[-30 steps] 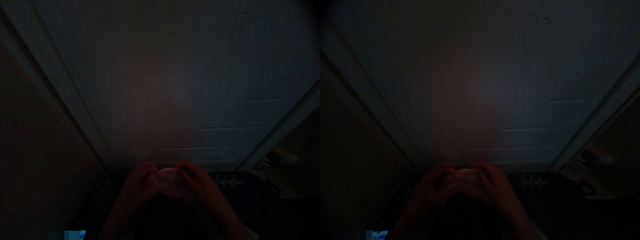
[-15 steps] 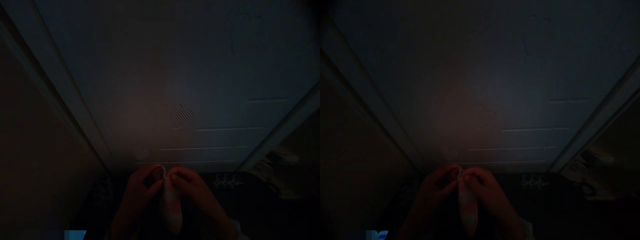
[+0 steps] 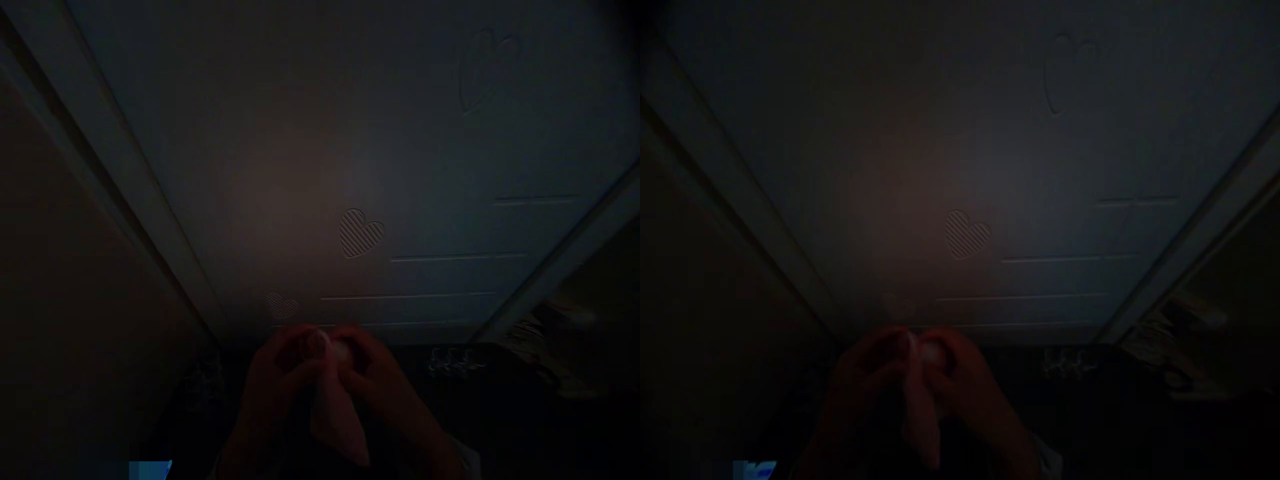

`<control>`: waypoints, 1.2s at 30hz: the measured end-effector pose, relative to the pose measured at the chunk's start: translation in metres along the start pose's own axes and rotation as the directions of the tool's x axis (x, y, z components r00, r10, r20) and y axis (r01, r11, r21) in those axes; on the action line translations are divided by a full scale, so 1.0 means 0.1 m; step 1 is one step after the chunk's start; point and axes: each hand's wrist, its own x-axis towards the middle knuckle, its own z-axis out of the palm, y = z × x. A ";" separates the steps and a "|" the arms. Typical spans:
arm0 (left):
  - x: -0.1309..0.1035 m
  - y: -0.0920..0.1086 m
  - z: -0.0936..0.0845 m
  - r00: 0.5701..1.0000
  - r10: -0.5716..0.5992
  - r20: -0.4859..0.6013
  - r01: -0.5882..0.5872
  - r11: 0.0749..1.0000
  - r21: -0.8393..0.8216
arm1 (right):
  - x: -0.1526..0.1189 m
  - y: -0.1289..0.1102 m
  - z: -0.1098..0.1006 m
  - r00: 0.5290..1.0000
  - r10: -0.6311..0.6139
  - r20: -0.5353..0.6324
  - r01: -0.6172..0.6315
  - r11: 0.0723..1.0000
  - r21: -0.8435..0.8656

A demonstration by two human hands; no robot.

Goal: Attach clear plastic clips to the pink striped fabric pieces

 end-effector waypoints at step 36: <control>-0.05 -0.08 0.00 0.993 0.115 -0.020 -0.105 0.955 0.278 | -0.09 -0.03 0.00 1.000 -0.026 0.005 0.026 0.999 -0.025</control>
